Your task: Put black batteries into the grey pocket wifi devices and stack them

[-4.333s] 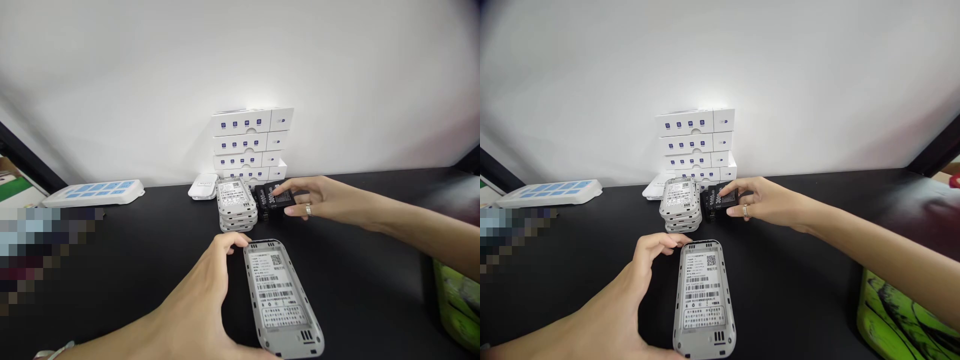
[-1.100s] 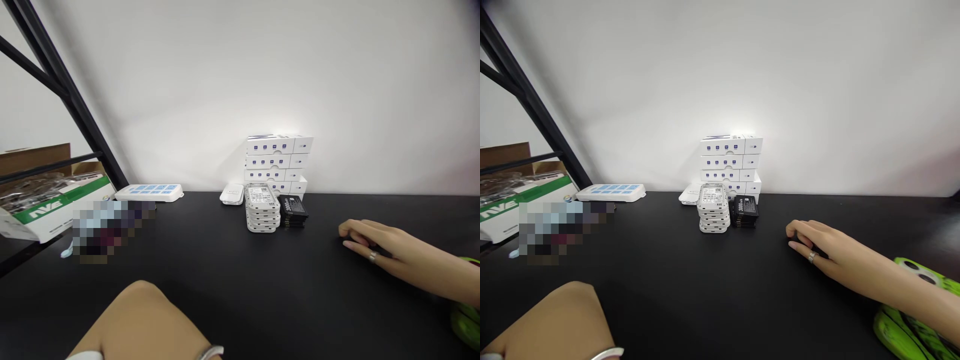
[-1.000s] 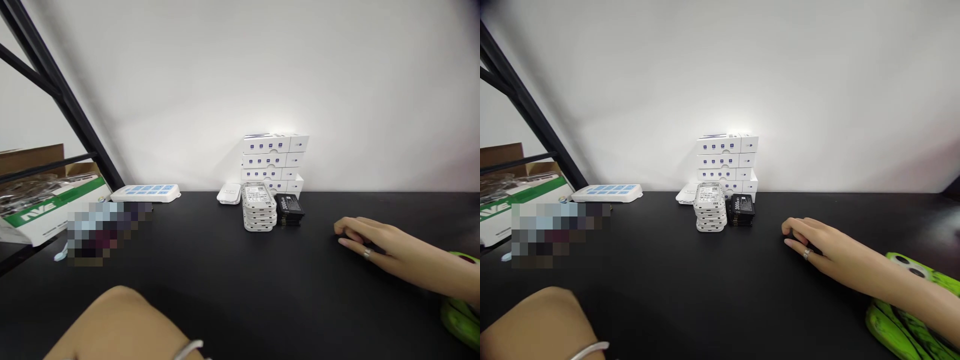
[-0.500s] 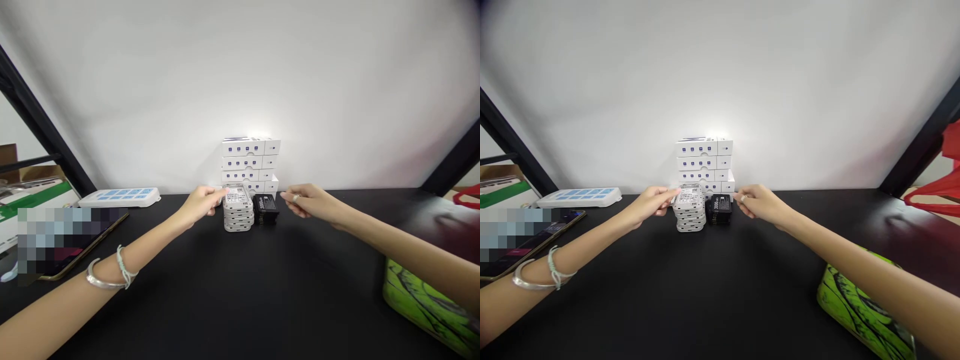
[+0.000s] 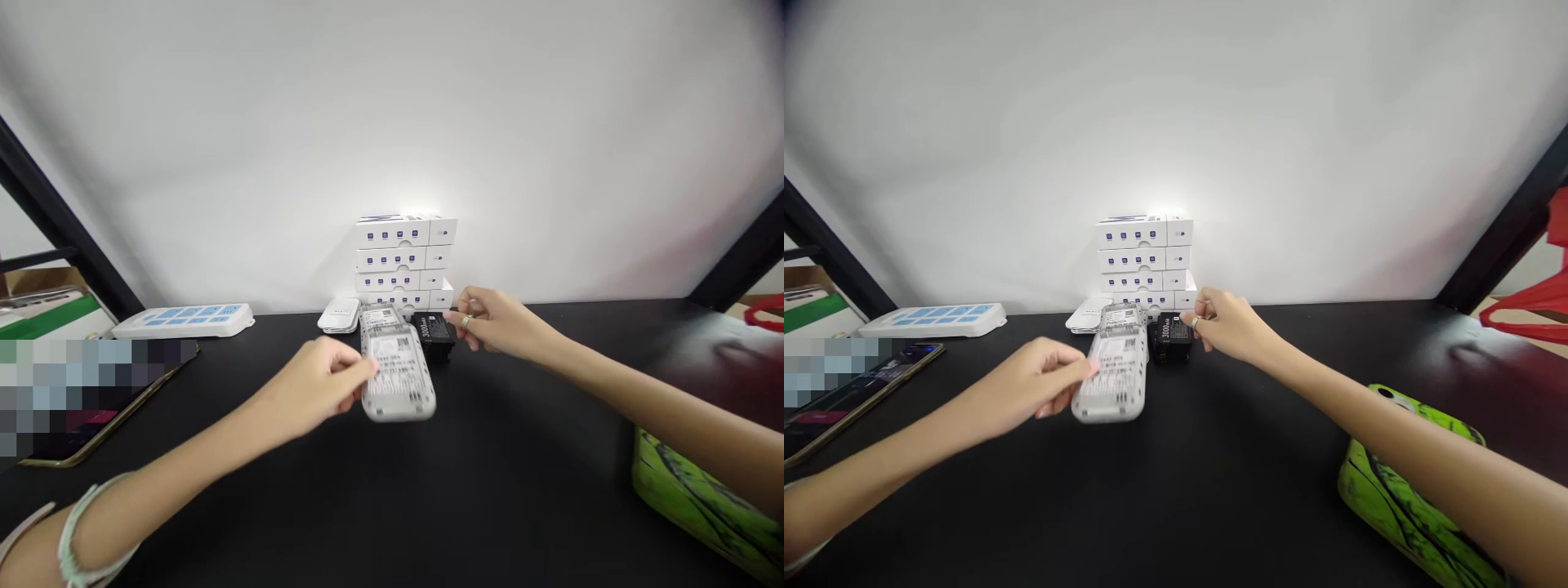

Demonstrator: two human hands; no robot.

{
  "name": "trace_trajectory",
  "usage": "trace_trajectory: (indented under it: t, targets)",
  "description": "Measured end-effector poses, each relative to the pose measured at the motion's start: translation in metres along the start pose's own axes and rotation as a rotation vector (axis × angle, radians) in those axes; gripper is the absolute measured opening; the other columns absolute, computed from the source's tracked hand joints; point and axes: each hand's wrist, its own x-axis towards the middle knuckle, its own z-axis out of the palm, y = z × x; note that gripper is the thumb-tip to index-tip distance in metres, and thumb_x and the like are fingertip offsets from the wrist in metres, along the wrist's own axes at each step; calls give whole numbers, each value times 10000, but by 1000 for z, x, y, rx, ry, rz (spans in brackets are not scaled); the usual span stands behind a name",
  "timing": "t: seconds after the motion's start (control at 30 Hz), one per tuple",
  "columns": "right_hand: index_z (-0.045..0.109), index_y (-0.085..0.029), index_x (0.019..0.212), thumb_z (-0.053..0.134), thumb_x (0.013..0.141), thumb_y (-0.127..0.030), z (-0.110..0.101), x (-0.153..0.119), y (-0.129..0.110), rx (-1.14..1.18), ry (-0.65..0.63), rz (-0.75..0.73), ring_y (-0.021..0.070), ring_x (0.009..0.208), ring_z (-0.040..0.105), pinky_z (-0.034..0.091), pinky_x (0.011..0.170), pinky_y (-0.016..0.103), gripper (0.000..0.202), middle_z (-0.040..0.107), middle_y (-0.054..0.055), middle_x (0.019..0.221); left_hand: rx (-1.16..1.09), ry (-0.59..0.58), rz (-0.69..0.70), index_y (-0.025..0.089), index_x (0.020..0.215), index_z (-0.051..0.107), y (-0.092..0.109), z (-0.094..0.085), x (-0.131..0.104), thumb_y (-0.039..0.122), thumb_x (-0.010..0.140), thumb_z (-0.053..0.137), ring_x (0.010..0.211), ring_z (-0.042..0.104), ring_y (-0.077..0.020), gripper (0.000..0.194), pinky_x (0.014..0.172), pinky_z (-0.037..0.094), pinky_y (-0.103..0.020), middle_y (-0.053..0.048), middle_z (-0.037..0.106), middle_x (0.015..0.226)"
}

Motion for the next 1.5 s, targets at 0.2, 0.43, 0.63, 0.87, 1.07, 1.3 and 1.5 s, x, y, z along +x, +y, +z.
trace_trajectory:
  t: [0.2,0.43,0.63,0.87,1.07,1.3,1.5]
  targets:
    - [392,-228,818,711,816,-355,14,11,20,210,-30,169,75,456,440,283,361,167,343,555,-42,531,131,-42,37,193,528,333,1,33,-23,447,944,404,472,346,-107,492,472,238,-261,58,399,474]
    - [470,-181,1130,701,811,-104,4,7,13,517,-113,347,60,475,485,411,410,151,401,563,-46,614,280,-58,68,188,529,282,-4,46,-25,401,948,372,485,278,-112,479,475,220,-270,64,325,470]
    - [513,-189,1143,745,753,-135,-12,-22,-14,580,-139,286,112,545,625,536,511,194,457,644,-4,724,343,-109,80,209,561,402,2,34,-26,543,917,405,595,499,-163,487,524,348,-267,24,485,534]
    - [355,-258,1034,766,756,-295,11,-69,-26,423,-163,-55,157,588,656,536,584,257,497,673,-52,624,231,-42,269,252,987,343,-10,28,-23,730,437,811,990,543,-288,866,773,510,-394,-85,496,1160]
    - [337,-269,979,712,803,-267,30,-74,-17,376,-300,-71,210,787,707,551,722,338,413,736,-5,808,93,-75,301,273,1015,315,-25,44,-26,641,535,838,1217,459,-355,800,941,470,-480,-113,422,1321]
    - [524,-252,949,796,687,-357,34,-75,-13,34,-247,-130,164,706,583,492,611,291,392,624,-17,802,52,-45,331,279,1042,320,-25,45,-23,583,502,885,1126,531,-315,839,885,510,-441,-84,469,1257]
    - [594,-244,970,776,667,-551,28,-79,-9,-213,-286,-330,211,937,615,533,795,324,468,586,58,1184,64,-69,317,297,1148,317,-24,45,-24,596,490,888,1188,504,-330,921,943,492,-486,-85,452,1295]
